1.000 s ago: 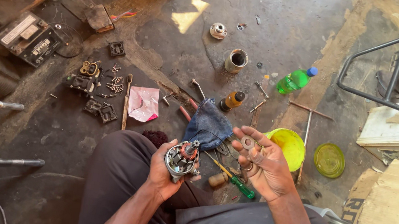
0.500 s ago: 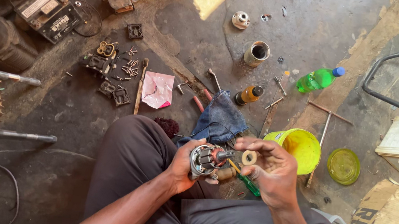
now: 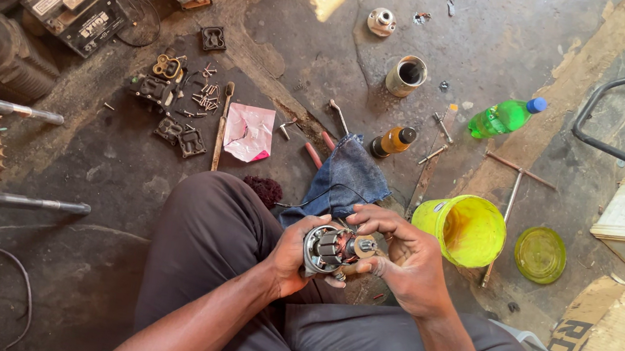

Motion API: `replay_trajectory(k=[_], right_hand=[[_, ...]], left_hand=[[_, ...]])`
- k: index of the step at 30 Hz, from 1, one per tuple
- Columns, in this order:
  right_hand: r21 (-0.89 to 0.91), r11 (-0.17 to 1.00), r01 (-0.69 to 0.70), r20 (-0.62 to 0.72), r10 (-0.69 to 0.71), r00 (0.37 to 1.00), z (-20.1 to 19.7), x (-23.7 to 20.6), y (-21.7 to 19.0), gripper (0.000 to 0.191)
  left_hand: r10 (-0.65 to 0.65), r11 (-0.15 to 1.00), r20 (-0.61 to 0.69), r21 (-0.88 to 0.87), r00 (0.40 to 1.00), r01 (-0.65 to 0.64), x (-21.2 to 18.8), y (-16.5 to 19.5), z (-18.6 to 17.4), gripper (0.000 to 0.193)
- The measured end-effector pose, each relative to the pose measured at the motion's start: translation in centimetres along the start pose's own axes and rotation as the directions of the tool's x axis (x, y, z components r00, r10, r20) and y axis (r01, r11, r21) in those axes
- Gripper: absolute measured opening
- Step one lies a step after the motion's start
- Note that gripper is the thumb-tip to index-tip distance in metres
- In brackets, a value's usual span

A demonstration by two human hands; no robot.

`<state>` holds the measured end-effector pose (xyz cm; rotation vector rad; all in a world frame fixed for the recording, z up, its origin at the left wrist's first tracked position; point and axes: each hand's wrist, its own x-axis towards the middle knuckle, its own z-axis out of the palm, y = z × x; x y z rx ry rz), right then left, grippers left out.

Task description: The person sits on the workshop floor reassembling a starter motor. They insert the armature into the drive housing, tap it into place with a wooden mallet, fit the end cap and bearing plate, and press and twist the housing halves together on their lap.

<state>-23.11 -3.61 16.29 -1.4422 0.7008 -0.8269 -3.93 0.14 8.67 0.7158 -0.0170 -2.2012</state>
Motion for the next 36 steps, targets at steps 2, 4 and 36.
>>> replay_trajectory(k=[2, 4, 36], right_hand=[[-0.033, 0.999, 0.001, 0.011, -0.001, 1.0, -0.1, 0.0, -0.1, 0.042], [-0.06, 0.998, 0.002, 0.021, -0.001, 1.0, -0.1, 0.0, -0.3, 0.042], [-0.124, 0.992, -0.004, -0.15, -0.014, 0.989, -1.0, -1.4, -4.1, 0.056]], left_hand=[[0.009, 1.0, 0.01, 0.006, 1.0, -0.009, 0.0, -0.1, 0.0, 0.047], [0.015, 1.0, 0.011, 0.012, 1.0, -0.015, 0.0, -0.2, 0.0, 0.047], [-0.037, 0.999, -0.01, 0.029, 0.999, 0.038, 1.0, -0.6, -0.1, 0.05]])
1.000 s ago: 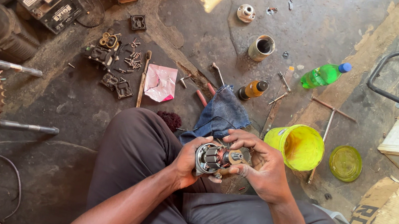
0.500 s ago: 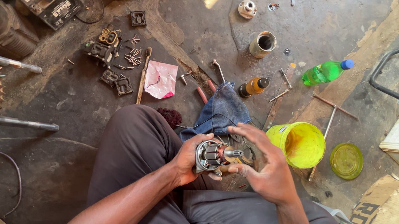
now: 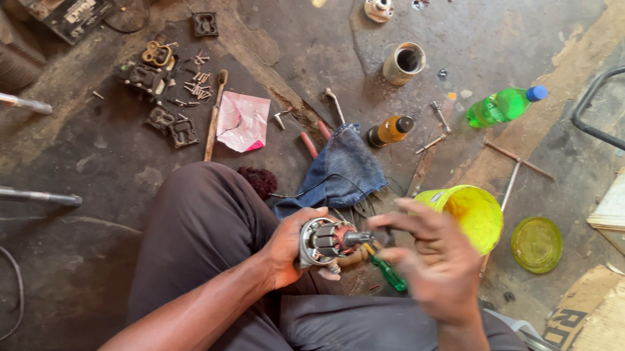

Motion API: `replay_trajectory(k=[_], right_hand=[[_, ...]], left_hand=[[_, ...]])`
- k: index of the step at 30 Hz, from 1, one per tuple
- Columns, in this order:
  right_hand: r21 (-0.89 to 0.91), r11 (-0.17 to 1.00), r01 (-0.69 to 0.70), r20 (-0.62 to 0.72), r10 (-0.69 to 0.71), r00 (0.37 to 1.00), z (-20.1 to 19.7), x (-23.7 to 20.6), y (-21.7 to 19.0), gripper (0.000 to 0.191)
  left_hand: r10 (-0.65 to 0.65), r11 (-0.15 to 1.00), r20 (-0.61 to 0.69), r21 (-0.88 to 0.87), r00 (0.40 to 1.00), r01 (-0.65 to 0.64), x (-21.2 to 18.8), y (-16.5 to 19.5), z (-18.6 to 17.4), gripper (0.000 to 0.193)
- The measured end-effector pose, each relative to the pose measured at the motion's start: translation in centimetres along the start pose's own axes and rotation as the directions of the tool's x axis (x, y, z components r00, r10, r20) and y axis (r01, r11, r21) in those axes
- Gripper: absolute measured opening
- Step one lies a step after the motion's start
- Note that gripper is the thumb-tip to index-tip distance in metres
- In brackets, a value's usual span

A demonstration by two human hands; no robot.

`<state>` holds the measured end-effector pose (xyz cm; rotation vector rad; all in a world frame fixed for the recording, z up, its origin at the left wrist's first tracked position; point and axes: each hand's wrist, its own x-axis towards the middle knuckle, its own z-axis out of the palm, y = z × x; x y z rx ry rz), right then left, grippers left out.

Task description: The person sits on the workshop floor reassembling a starter motor. They insert the armature into the drive housing, tap it into place with a wooden mallet, fit the end cap and bearing plate, and press and twist the housing halves together on their lap.

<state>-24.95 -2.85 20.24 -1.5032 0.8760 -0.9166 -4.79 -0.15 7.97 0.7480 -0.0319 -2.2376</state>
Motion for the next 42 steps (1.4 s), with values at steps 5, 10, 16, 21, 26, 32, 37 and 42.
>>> replay_trajectory(k=[5, 10, 16, 21, 26, 32, 37, 42], right_hand=[[0.73, 0.683, -0.013, -0.081, 0.105, 0.991, -2.8, -0.1, 2.0, 0.063], [0.827, 0.56, -0.058, -0.07, 0.204, 0.976, -3.8, -0.6, 3.7, 0.053], [0.83, 0.555, -0.055, -0.052, 0.175, 0.983, -3.6, -0.1, 3.4, 0.052], [0.27, 0.963, 0.004, -0.17, 0.044, 0.985, -2.0, 0.4, 0.9, 0.049], [-0.437, 0.892, 0.117, 0.021, -0.12, 0.993, 0.4, 0.5, -1.9, 0.03], [-0.591, 0.748, 0.3, 0.208, -0.219, 0.953, 1.6, 1.7, -2.6, 0.038], [-0.636, 0.706, 0.311, 0.245, -0.197, 0.949, 2.0, 1.6, -2.4, 0.056], [-0.575, 0.75, 0.327, 0.236, -0.23, 0.944, 1.9, 1.4, -2.3, 0.06]], left_hand=[[0.006, 1.0, 0.006, -0.001, 1.0, -0.006, 0.2, 0.0, -0.3, 0.052], [0.022, 1.0, -0.001, -0.009, 1.0, -0.022, 0.5, -0.2, -0.9, 0.048], [0.019, 1.0, -0.009, -0.014, 1.0, -0.02, 0.7, -0.2, -0.9, 0.048], [0.005, 1.0, -0.009, 0.014, 1.0, -0.005, 0.5, 0.0, -0.6, 0.052], [0.032, 0.999, -0.024, 0.027, 0.999, -0.032, 0.6, 0.1, -0.2, 0.05], [0.031, 0.996, -0.007, 0.084, 0.999, -0.031, 0.6, 0.2, -0.3, 0.045], [0.03, 0.996, 0.031, 0.088, 0.999, -0.032, 0.6, -0.1, -0.6, 0.048], [0.032, 0.998, 0.011, 0.061, 0.999, -0.033, 0.6, 0.0, -0.9, 0.043]])
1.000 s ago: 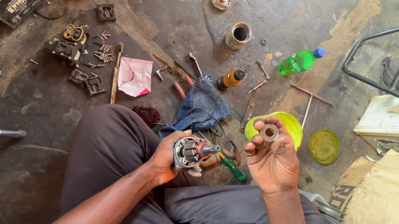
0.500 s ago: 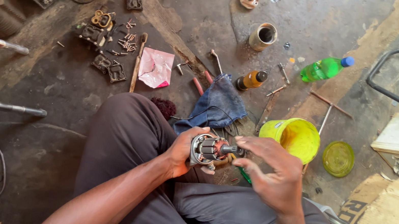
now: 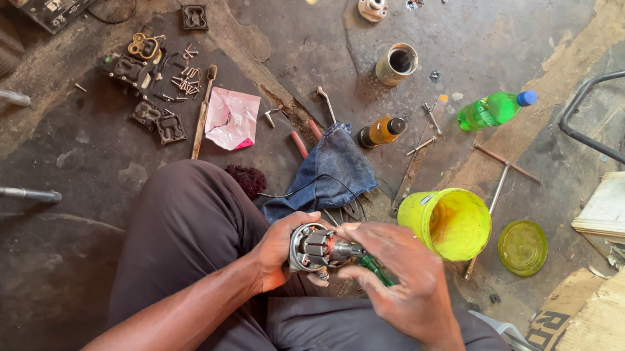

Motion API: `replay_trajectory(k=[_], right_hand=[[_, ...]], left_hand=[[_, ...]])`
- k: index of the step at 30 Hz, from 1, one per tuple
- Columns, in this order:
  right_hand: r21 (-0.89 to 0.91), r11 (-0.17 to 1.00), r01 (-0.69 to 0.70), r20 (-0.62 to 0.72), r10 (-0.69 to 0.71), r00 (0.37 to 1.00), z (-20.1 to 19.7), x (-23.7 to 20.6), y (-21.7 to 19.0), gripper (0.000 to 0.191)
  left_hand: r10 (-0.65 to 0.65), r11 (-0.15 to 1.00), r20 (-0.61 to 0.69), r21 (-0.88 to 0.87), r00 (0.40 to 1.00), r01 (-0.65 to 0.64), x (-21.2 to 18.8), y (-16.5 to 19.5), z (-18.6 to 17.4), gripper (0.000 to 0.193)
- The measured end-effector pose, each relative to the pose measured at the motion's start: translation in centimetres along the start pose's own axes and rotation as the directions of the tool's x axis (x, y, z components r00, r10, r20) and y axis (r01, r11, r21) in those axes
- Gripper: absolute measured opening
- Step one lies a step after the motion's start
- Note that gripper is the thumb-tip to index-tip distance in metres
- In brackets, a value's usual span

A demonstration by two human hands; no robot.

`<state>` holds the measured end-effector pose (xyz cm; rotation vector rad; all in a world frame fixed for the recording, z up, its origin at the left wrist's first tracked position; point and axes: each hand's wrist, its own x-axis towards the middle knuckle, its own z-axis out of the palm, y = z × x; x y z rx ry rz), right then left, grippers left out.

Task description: The person sits on the workshop floor reassembling a starter motor. They insert the armature into the drive housing, tap it into place with a wooden mallet, fit the end cap and bearing plate, and press and twist the housing halves together on their lap.

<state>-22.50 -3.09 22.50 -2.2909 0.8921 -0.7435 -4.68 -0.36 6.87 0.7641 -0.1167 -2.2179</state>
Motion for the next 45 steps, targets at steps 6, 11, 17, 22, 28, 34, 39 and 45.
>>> replay_trajectory(k=[6, 11, 17, 22, 28, 34, 39, 45], right_hand=[[0.087, 0.989, -0.12, 0.037, 0.117, 0.992, 0.2, 0.0, 0.4, 0.063], [0.106, 0.987, -0.123, 0.052, 0.118, 0.992, -0.1, 0.0, 0.3, 0.066], [-0.028, 0.994, -0.106, -0.014, 0.105, 0.994, -0.6, 0.6, 0.1, 0.082], [-0.011, 0.998, -0.07, 0.063, 0.07, 0.996, -0.5, 0.4, 0.3, 0.077], [0.039, 0.992, -0.124, 0.049, 0.122, 0.991, -0.5, 0.1, 0.5, 0.078], [0.138, 0.982, -0.127, 0.03, 0.124, 0.992, -1.5, -0.5, 2.1, 0.081], [0.418, 0.848, -0.327, -0.119, 0.407, 0.906, -1.8, -1.2, 5.3, 0.073], [0.542, 0.758, -0.363, -0.285, 0.572, 0.769, -3.1, 1.3, 8.4, 0.069]], left_hand=[[-0.012, 1.0, 0.026, -0.003, 1.0, 0.012, 0.1, -0.1, 0.0, 0.046], [-0.015, 0.999, 0.03, -0.037, 0.999, 0.016, 0.0, -0.1, -0.1, 0.044], [0.013, 0.999, 0.068, -0.044, 0.998, -0.01, 0.1, -0.2, 0.0, 0.045], [0.022, 0.997, 0.074, -0.07, 0.997, -0.017, 0.1, -0.4, -0.3, 0.042], [0.022, 0.998, 0.073, -0.056, 0.997, -0.018, 0.2, -0.6, -0.6, 0.044], [-0.024, 0.991, 0.033, -0.129, 0.999, 0.028, -0.2, 0.0, -0.5, 0.045], [0.126, 0.967, 0.157, -0.239, 0.98, -0.086, -1.4, 1.2, -0.6, 0.053], [0.306, 0.882, 0.089, -0.401, 0.948, -0.247, -3.1, 3.1, -1.3, 0.052]])
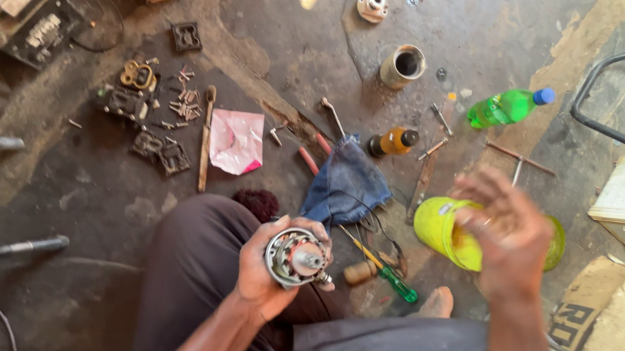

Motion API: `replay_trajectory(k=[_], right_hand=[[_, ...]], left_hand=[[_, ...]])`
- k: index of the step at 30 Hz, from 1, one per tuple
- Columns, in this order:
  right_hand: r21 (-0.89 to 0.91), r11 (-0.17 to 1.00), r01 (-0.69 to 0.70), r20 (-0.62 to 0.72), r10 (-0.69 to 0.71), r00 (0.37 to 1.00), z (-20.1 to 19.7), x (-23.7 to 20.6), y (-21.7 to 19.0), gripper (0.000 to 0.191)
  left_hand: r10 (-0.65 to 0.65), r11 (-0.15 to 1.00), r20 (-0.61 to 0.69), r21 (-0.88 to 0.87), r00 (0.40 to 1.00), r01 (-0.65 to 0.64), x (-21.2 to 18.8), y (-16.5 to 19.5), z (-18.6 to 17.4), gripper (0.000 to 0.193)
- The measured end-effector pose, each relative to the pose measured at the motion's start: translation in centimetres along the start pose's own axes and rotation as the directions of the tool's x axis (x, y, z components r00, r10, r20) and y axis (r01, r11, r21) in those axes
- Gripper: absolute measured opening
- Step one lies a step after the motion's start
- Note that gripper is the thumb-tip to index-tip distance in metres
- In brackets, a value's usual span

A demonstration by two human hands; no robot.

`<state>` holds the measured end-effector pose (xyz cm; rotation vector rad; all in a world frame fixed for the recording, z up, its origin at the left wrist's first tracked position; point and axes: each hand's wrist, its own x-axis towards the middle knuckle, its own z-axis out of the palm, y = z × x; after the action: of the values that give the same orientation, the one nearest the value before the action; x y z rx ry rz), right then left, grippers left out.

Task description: The person sits on the workshop floor reassembling a starter motor. They insert the armature into the drive housing, tap it into place with a wooden mallet, fit the end cap and bearing plate, and press and twist the housing halves together on their lap.

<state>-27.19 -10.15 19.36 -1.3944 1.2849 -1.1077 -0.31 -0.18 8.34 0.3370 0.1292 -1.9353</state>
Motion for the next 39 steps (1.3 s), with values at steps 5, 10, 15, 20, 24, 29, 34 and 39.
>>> replay_trajectory(k=[5, 10, 15, 20, 24, 29, 34, 39], right_hand=[[-0.213, 0.977, -0.024, 0.062, 0.038, 0.997, 1.6, 10.9, 0.4, 0.075], [-0.825, 0.552, 0.123, 0.206, 0.092, 0.974, 7.2, 22.0, 2.9, 0.101], [-0.833, 0.42, 0.36, 0.451, 0.139, 0.882, 11.3, 25.6, 4.0, 0.086], [-0.797, 0.547, 0.256, 0.346, 0.066, 0.936, 10.2, 24.8, 3.5, 0.072], [-0.431, 0.901, 0.049, 0.303, 0.093, 0.949, 6.0, 20.9, 0.7, 0.077], [0.069, 0.998, -0.002, 0.391, -0.025, 0.92, 0.2, 8.7, -1.2, 0.084], [0.45, 0.881, -0.146, 0.333, -0.014, 0.943, -1.7, -4.4, 0.8, 0.084], [0.688, 0.658, -0.306, 0.233, 0.2, 0.952, -1.3, -11.7, 4.3, 0.078]], left_hand=[[0.07, 0.992, 0.024, -0.108, 0.997, -0.067, -0.6, 0.4, -0.3, 0.055], [0.099, 0.975, -0.022, -0.196, 0.995, -0.102, -0.6, 0.2, -0.7, 0.053], [0.117, 0.96, -0.037, -0.25, 0.992, -0.122, 0.0, 0.4, -0.9, 0.051], [0.128, 0.963, 0.0, -0.238, 0.992, -0.124, 0.1, 0.6, -0.7, 0.052], [0.093, 0.975, -0.045, -0.199, 0.995, -0.1, -0.3, 0.5, -0.1, 0.05], [0.048, 0.993, -0.072, -0.101, 0.996, -0.055, -0.8, 0.5, -0.2, 0.055], [0.05, 0.999, -0.053, 0.001, 0.997, -0.05, -0.9, 0.0, -0.7, 0.055], [-0.009, 1.0, -0.024, -0.004, 1.0, 0.009, -0.9, -1.3, -0.9, 0.054]])
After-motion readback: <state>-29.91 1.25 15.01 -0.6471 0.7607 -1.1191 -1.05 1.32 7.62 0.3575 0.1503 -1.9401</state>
